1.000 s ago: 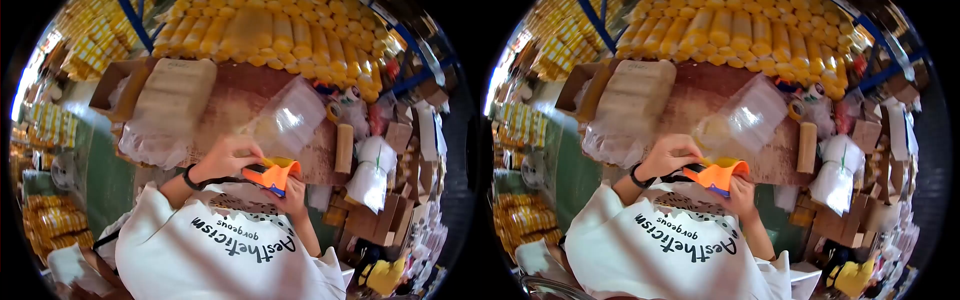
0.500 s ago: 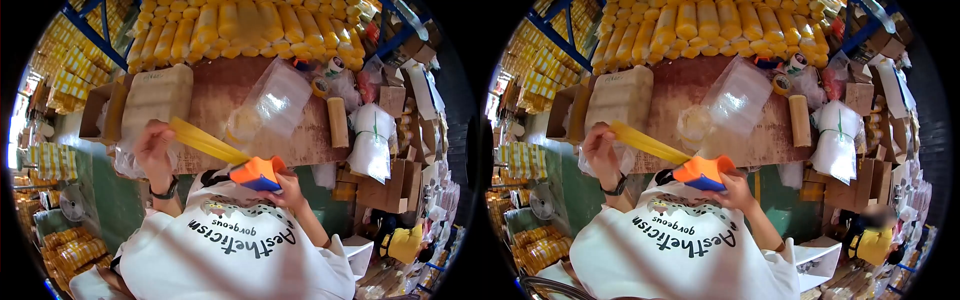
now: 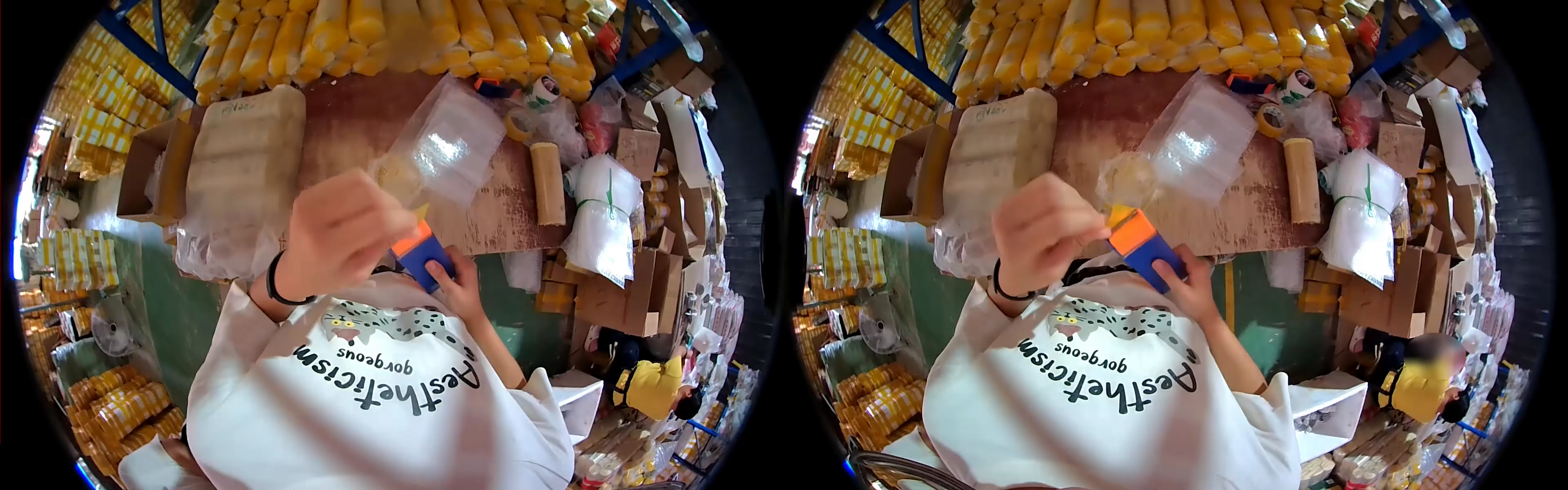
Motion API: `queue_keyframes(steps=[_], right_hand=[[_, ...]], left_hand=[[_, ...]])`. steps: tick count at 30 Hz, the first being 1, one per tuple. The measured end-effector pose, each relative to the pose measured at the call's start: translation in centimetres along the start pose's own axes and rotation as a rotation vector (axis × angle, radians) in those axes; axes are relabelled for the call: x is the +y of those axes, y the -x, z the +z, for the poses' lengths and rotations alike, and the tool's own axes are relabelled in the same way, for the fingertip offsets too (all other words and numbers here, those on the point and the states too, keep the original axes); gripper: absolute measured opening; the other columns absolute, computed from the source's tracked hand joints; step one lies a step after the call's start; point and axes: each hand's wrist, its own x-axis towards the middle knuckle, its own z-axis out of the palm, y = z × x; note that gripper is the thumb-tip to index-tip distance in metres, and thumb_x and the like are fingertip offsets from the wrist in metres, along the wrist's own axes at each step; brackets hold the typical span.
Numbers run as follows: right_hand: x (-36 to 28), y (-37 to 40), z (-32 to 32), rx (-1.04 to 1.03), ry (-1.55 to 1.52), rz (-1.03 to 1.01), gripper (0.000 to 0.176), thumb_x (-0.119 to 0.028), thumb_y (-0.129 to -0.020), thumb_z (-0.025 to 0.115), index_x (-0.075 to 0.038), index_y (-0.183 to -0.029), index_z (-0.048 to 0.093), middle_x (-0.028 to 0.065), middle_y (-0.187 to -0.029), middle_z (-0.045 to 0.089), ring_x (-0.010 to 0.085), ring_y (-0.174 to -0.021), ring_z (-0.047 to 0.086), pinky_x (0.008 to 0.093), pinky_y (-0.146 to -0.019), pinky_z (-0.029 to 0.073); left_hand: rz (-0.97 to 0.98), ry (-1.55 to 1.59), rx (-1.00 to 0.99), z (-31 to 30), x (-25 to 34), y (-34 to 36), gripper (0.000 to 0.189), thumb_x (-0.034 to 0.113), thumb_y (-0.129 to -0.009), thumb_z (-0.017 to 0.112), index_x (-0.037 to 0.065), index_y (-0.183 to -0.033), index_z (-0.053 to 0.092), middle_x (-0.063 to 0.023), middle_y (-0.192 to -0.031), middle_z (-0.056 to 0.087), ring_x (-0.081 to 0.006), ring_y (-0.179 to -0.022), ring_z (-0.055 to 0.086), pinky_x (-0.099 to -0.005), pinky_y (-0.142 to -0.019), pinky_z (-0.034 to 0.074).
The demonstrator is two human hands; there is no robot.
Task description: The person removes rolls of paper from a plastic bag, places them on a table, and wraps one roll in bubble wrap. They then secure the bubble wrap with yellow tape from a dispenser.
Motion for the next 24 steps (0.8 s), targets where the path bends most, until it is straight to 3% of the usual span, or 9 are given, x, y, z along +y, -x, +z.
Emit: queue_keyframes(steps=[4,8,11,16,19,20,22,23,24], right_hand=[[-1.4,0.0,0.2,0.199,-0.27,0.131,0.027,-0.025,-0.087,0.066,-0.002,-0.078,0.056,-0.0027,-0.065,0.051,0.004,-0.059,0.043,0.0214,-0.052,0.035],[-1.2,-0.5,0.5,0.247,-0.39,0.185,0.026,-0.023,-0.088,0.066,-0.003,-0.077,0.055,-0.0047,-0.065,0.047,0.0034,-0.059,0.04,0.0206,-0.053,0.032],[0.2,-1.3,0.4,0.282,-0.268,0.172,0.025,-0.023,-0.088,0.066,-0.003,-0.077,0.055,-0.0046,-0.063,0.047,0.0036,-0.059,0.04,0.0204,-0.052,0.032],[-4.3,-2.2,-1.0,0.374,-0.181,0.137,0.028,-0.023,-0.085,0.069,-0.001,-0.073,0.056,-0.0016,-0.059,0.051,0.0055,-0.056,0.043,0.0224,-0.05,0.034],[-2.0,-3.1,-1.9,0.335,-0.214,0.136,0.033,-0.028,-0.083,0.071,0.0,-0.07,0.058,-0.0015,-0.058,0.049,0.0061,-0.057,0.043,0.0236,-0.05,0.035],[-2.0,-3.0,-2.0,0.367,-0.105,0.064,0.033,-0.027,-0.082,0.071,0.0,-0.071,0.058,-0.0006,-0.057,0.049,0.0066,-0.055,0.043,0.0239,-0.05,0.035],[-1.9,-2.5,-2.2,0.422,0.114,-0.077,0.032,-0.027,-0.081,0.072,0.001,-0.071,0.058,0.0013,-0.055,0.049,0.0078,-0.053,0.044,0.0245,-0.049,0.036],[-1.9,-2.1,-2.5,0.443,0.171,-0.116,0.032,-0.027,-0.08,0.073,0.001,-0.072,0.058,0.0031,-0.054,0.049,0.0089,-0.052,0.045,0.025,-0.049,0.037],[-2.0,-1.5,-3.3,0.458,0.229,-0.152,0.032,-0.026,-0.079,0.074,0.001,-0.072,0.058,0.0048,-0.054,0.049,0.01,-0.05,0.046,0.0254,-0.049,0.038]], left_hand=[[0.497,-0.159,-0.046,1.3,0.4,1.3,0.014,0.006,-0.067,0.074,0.006,-0.078,0.065,-0.0007,-0.074,0.06,-0.0131,-0.066,0.057,-0.0269,-0.061,0.053],[0.642,-0.212,0.043,2.2,0.4,1.8,0.007,0.002,-0.067,0.066,0.006,-0.072,0.064,-0.0004,-0.074,0.059,-0.0115,-0.069,0.056,-0.0246,-0.061,0.052],[0.688,-0.277,-0.053,2.0,0.4,1.5,0.005,0.003,-0.074,0.059,0.007,-0.074,0.062,-0.0001,-0.08,0.056,-0.0121,-0.072,0.056,-0.0241,-0.071,0.051],[0.752,-0.227,-0.033,2.5,0.2,0.6,0.007,0.002,-0.069,0.058,0.005,-0.072,0.064,-0.0016,-0.077,0.058,-0.0124,-0.074,0.056,-0.0228,-0.071,0.054],[0.807,-0.243,-0.007,2.8,0.3,0.1,0.007,0.003,-0.069,0.058,0.006,-0.072,0.064,-0.001,-0.076,0.058,-0.0123,-0.075,0.056,-0.0229,-0.072,0.054],[0.747,-0.236,-0.013,2.5,0.2,0.0,0.006,0.003,-0.074,0.059,0.007,-0.075,0.063,-0.0002,-0.08,0.057,-0.0149,-0.075,0.058,-0.0269,-0.07,0.052],[0.308,-0.22,-0.199,0.9,-0.2,-1.4,0.009,0.0,-0.071,0.058,0.007,-0.074,0.063,-0.0019,-0.08,0.061,-0.0173,-0.07,0.058,-0.0281,-0.064,0.05],[0.058,0.02,0.102,1.8,-2.3,-1.4,0.015,-0.004,-0.067,0.057,0.006,-0.076,0.063,-0.0049,-0.078,0.062,-0.0184,-0.068,0.059,-0.0274,-0.062,0.047],[-0.373,0.319,0.146,1.4,-3.8,-1.4,0.015,-0.007,-0.068,0.057,0.002,-0.079,0.061,-0.0044,-0.077,0.062,-0.0152,-0.071,0.06,-0.0257,-0.065,0.047]])
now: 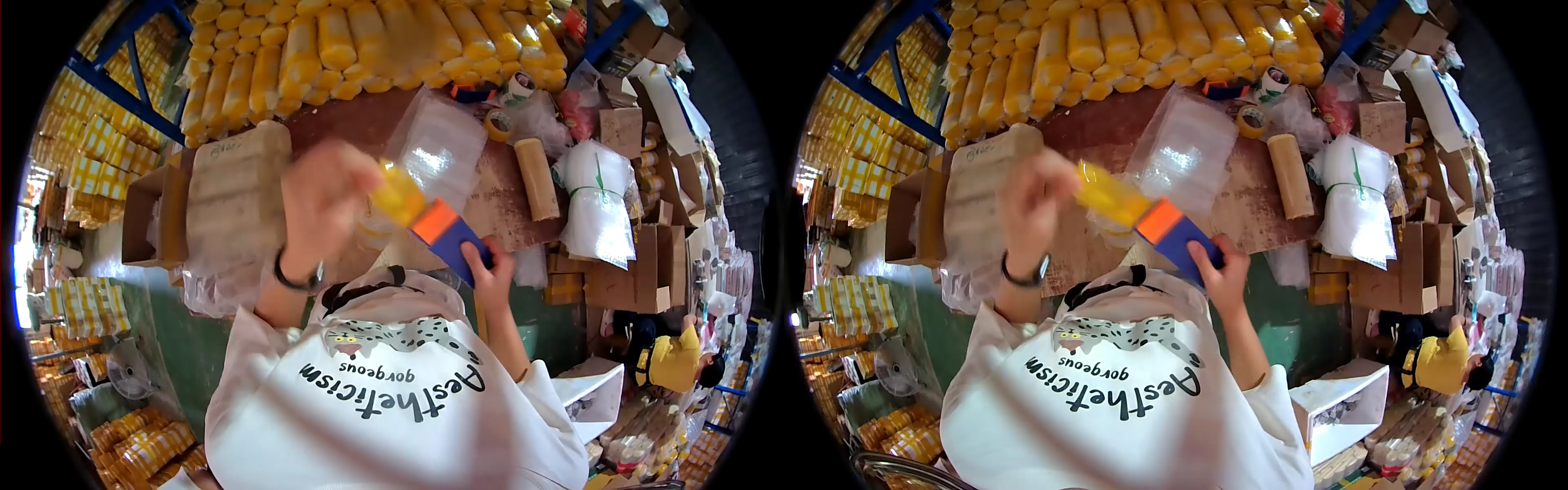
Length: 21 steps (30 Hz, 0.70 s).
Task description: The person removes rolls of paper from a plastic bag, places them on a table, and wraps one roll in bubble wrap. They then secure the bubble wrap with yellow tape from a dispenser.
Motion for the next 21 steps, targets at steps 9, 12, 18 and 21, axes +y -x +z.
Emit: queue_keyframes(steps=[9,12,18,21], right_hand=[[-0.2,1.1,-0.7,0.082,0.044,0.04,0.036,-0.03,-0.077,0.076,0.002,-0.075,0.058,0.0105,-0.053,0.051,0.0123,-0.048,0.048,0.0272,-0.047,0.04],[-1.3,0.7,0.1,0.019,0.105,0.114,0.037,-0.03,-0.078,0.074,0.003,-0.075,0.058,0.011,-0.054,0.051,0.012,-0.048,0.047,0.0275,-0.047,0.039],[-2.7,-2.5,1.7,0.127,-0.566,0.438,0.036,-0.031,-0.083,0.071,-0.002,-0.068,0.056,0.002,-0.06,0.055,0.0084,-0.054,0.05,0.0247,-0.046,0.038],[-6.3,-4.1,1.4,0.237,-0.536,0.532,0.033,-0.03,-0.083,0.071,-0.004,-0.068,0.056,0.0026,-0.061,0.058,0.0108,-0.054,0.055,0.0252,-0.045,0.041]], left_hand=[[-0.254,0.253,0.113,0.1,-4.5,-2.6,0.008,-0.001,-0.081,0.061,0.001,-0.089,0.061,-0.0022,-0.082,0.062,-0.0112,-0.079,0.059,-0.0227,-0.071,0.047],[0.137,-0.107,-0.056,1.1,-1.8,-1.5,0.01,0.005,-0.077,0.064,0.004,-0.086,0.063,-0.0014,-0.084,0.061,-0.0134,-0.08,0.059,-0.0254,-0.074,0.047],[1.288,-0.617,-0.462,8.7,1.2,2.0,0.011,0.011,-0.068,0.06,0.004,-0.077,0.059,-0.003,-0.084,0.056,-0.0189,-0.084,0.056,-0.031,-0.079,0.048],[1.314,-0.563,-0.529,10.0,1.3,1.3,0.012,0.013,-0.066,0.059,0.004,-0.075,0.058,-0.0033,-0.082,0.055,-0.0184,-0.084,0.054,-0.0299,-0.082,0.047]])
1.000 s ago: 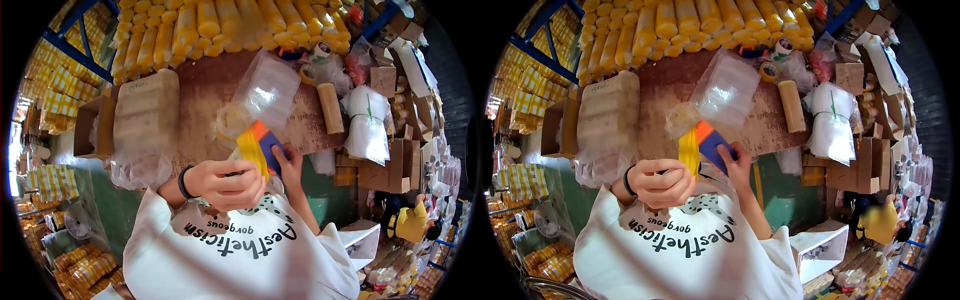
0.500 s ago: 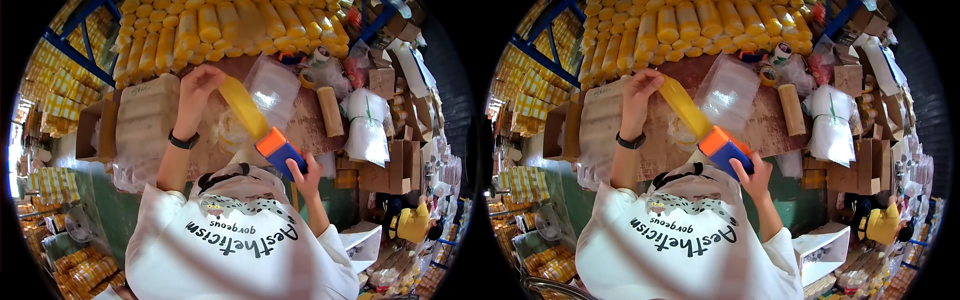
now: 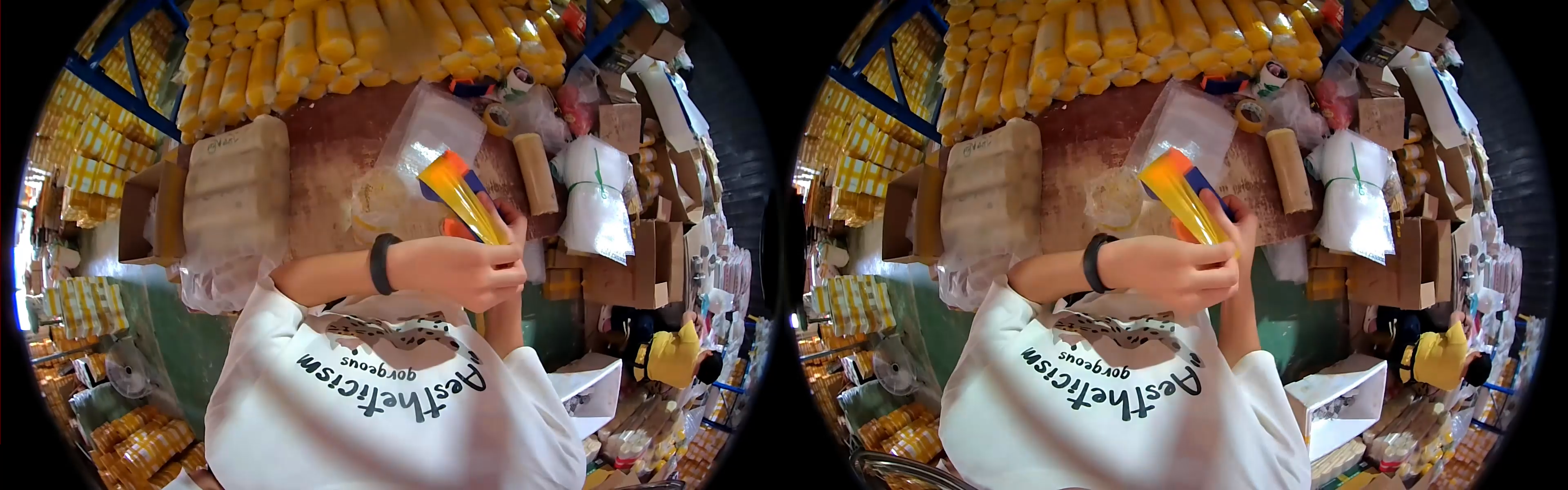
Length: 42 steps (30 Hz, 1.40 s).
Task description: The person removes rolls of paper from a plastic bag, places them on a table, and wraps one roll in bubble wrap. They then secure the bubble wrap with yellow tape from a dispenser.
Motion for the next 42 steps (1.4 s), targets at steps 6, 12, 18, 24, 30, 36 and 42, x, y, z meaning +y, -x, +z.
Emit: queue_keyframes(steps=[6,12,18,24,30,36,42], right_hand=[[-0.8,-1.8,-0.4,-0.148,0.203,0.024,0.033,-0.04,-0.081,0.071,-0.007,-0.081,0.064,0.0028,-0.064,0.061,0.0127,-0.057,0.059,0.0266,-0.05,0.045],[4.3,-6.9,0.4,-0.15,0.434,-0.281,0.048,-0.045,-0.082,0.066,0.002,-0.076,0.063,0.0073,-0.063,0.058,0.0111,-0.059,0.052,0.0278,-0.054,0.041],[8.1,-13.2,-7.5,0.188,0.981,-0.835,0.04,-0.033,-0.091,0.058,0.003,-0.106,0.051,0.0224,-0.084,0.063,0.0367,-0.073,0.062,0.0457,-0.062,0.047],[19.3,-20.3,-11.7,0.006,1.381,-0.451,0.033,-0.025,-0.09,0.058,0.002,-0.107,0.049,0.0275,-0.091,0.062,0.043,-0.08,0.062,0.0498,-0.067,0.048],[4.5,-13.6,-1.8,-0.395,0.475,-0.309,0.034,-0.022,-0.083,0.068,0.0,-0.108,0.063,0.0086,-0.096,0.062,0.0156,-0.094,0.055,0.028,-0.082,0.044],[-3.8,-6.1,4.4,-0.929,0.103,-0.187,0.016,-0.007,-0.084,0.065,-0.002,-0.099,0.067,0.0002,-0.09,0.062,0.0071,-0.084,0.053,0.021,-0.077,0.041],[-1.7,-5.4,5.1,-0.975,0.098,-0.205,0.004,0.0,-0.083,0.064,-0.001,-0.087,0.062,-0.0008,-0.089,0.059,0.0063,-0.083,0.052,0.02,-0.072,0.039]], left_hand=[[0.042,-0.001,0.074,1.5,-1.0,-1.3,0.011,0.013,-0.065,0.06,0.006,-0.074,0.058,-0.0037,-0.081,0.054,-0.0172,-0.079,0.053,-0.0291,-0.082,0.046],[-0.239,0.719,0.363,0.3,2.1,-3.4,0.015,0.016,-0.092,0.047,0.006,-0.097,0.057,-0.0002,-0.091,0.057,-0.0133,-0.086,0.055,-0.0232,-0.078,0.044],[-1.482,1.302,0.37,-3.8,-10.4,5.4,0.009,0.003,-0.087,0.058,0.005,-0.096,0.057,0.0027,-0.063,0.051,-0.0047,-0.047,0.045,-0.0205,-0.042,0.033],[-1.447,1.232,0.427,-2.6,-10.5,9.3,0.027,0.003,-0.081,0.066,0.004,-0.105,0.055,-0.0004,-0.099,0.06,-0.0103,-0.091,0.058,-0.025,-0.08,0.047],[-1.334,1.333,0.28,-3.5,-9.6,9.6,0.024,-0.004,-0.078,0.064,0.004,-0.1,0.057,0.0001,-0.095,0.059,-0.01,-0.092,0.056,-0.0235,-0.081,0.045],[-1.262,1.343,0.153,-3.3,-8.2,9.8,0.025,-0.008,-0.076,0.062,0.003,-0.098,0.058,-0.0008,-0.094,0.059,-0.0093,-0.085,0.055,-0.0234,-0.077,0.044],[-1.3,1.159,0.086,-4.3,-6.5,10.7,0.027,-0.008,-0.076,0.062,0.002,-0.102,0.059,-0.0025,-0.093,0.061,-0.0096,-0.084,0.057,-0.024,-0.075,0.046]])
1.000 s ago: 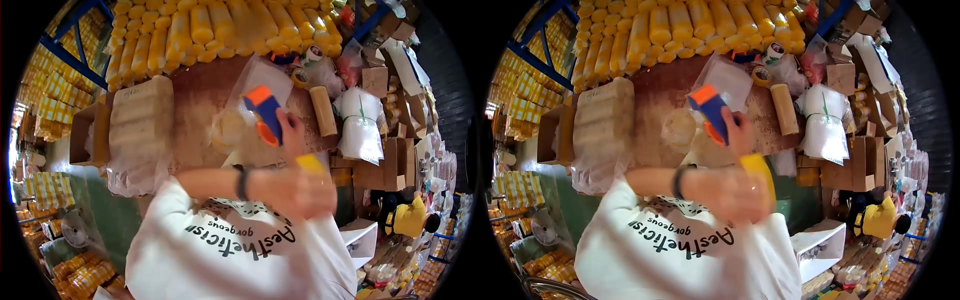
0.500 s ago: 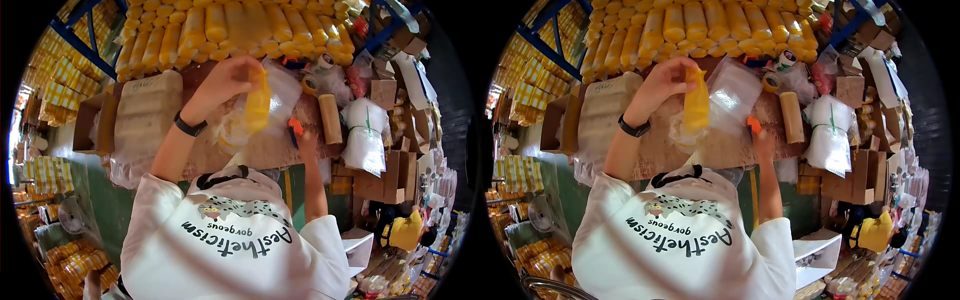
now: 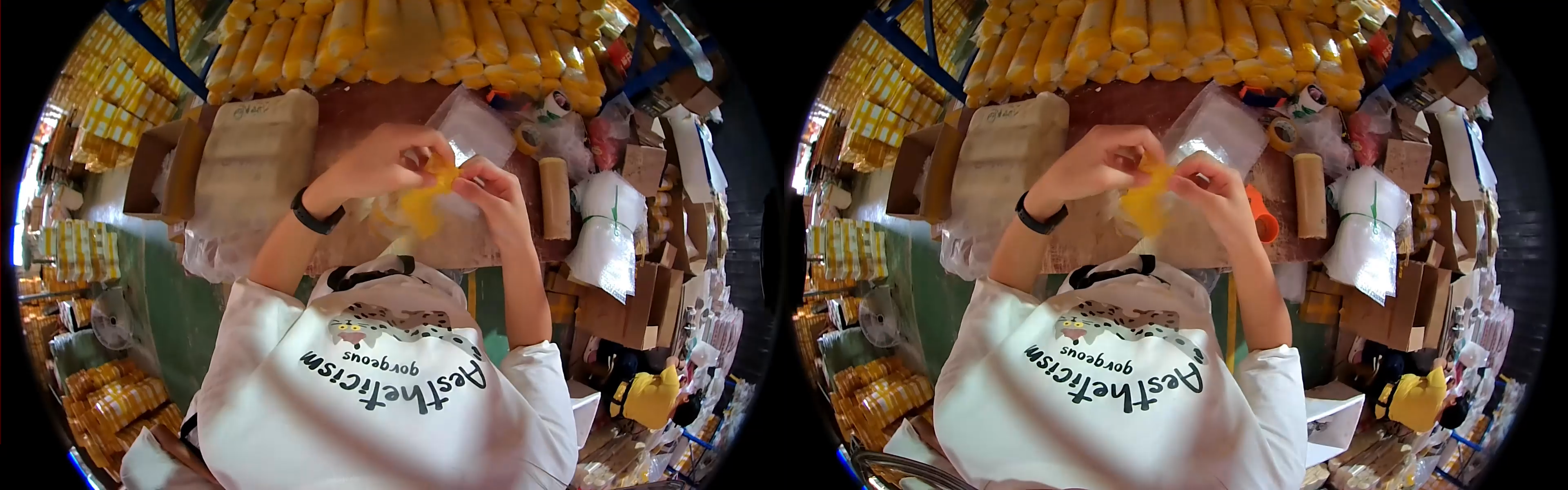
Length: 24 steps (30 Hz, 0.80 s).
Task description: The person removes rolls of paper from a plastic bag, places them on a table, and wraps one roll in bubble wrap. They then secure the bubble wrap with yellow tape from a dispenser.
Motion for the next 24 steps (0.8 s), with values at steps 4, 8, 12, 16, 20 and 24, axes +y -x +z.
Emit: queue_keyframes(steps=[4,8,12,16,20,24], right_hand=[[-1.0,1.0,0.3,0.186,0.218,-0.268,0.004,0.001,-0.084,0.062,-0.001,-0.087,0.06,-0.0011,-0.088,0.057,0.0062,-0.081,0.051,0.0185,-0.068,0.038],[-2.4,3.7,-1.3,0.552,0.209,-0.407,0.006,0.0,-0.085,0.061,-0.001,-0.091,0.06,-0.0012,-0.085,0.057,0.0048,-0.072,0.048,0.0171,-0.063,0.037],[-2.3,4.4,-1.7,0.663,0.117,-0.412,0.006,0.0,-0.087,0.06,-0.001,-0.093,0.06,-0.0016,-0.084,0.056,0.0029,-0.067,0.046,0.0158,-0.061,0.036],[-2.1,4.2,-0.7,0.45,0.31,-0.382,0.011,0.003,-0.084,0.063,-0.001,-0.094,0.061,-0.0015,-0.079,0.055,0.0026,-0.066,0.046,0.0143,-0.06,0.035],[-2.4,5.0,0.4,0.505,0.535,-0.278,0.048,0.004,-0.081,0.065,-0.002,-0.126,0.049,0.0004,-0.076,0.058,0.0043,-0.06,0.049,0.0172,-0.057,0.04],[0.0,4.8,-0.3,0.474,0.681,-0.315,0.08,0.002,-0.082,0.064,-0.007,-0.145,0.017,0.0071,-0.086,0.064,0.0098,-0.067,0.059,0.0215,-0.062,0.047]], left_hand=[[-0.014,-0.203,0.327,0.0,-0.8,0.7,0.033,-0.004,-0.078,0.064,0.002,-0.11,0.06,-0.0045,-0.094,0.064,-0.0108,-0.082,0.059,-0.0254,-0.072,0.049],[-0.019,-0.045,0.669,-2.9,-1.5,2.5,0.032,0.004,-0.08,0.065,0.003,-0.112,0.06,-0.0038,-0.094,0.065,-0.0131,-0.08,0.062,-0.027,-0.071,0.05],[-0.064,0.16,0.485,-2.1,-0.2,3.5,0.037,0.004,-0.084,0.064,0.002,-0.12,0.057,-0.0058,-0.109,0.062,-0.0156,-0.101,0.057,-0.0308,-0.089,0.047],[0.062,0.036,0.485,-0.3,-1.4,3.2,0.049,0.006,-0.083,0.065,0.006,-0.129,0.05,-0.0075,-0.119,0.057,-0.0184,-0.109,0.054,-0.0321,-0.093,0.045],[0.14,-0.268,0.521,0.2,-2.4,3.8,0.072,0.013,-0.077,0.072,0.011,-0.139,0.036,-0.0108,-0.127,0.05,-0.0225,-0.111,0.052,-0.0324,-0.092,0.045],[0.121,-0.358,0.411,0.3,-5.3,6.1,0.095,0.006,-0.071,0.077,0.013,-0.146,0.019,-0.0106,-0.131,0.044,-0.0227,-0.108,0.052,-0.0331,-0.088,0.047]])
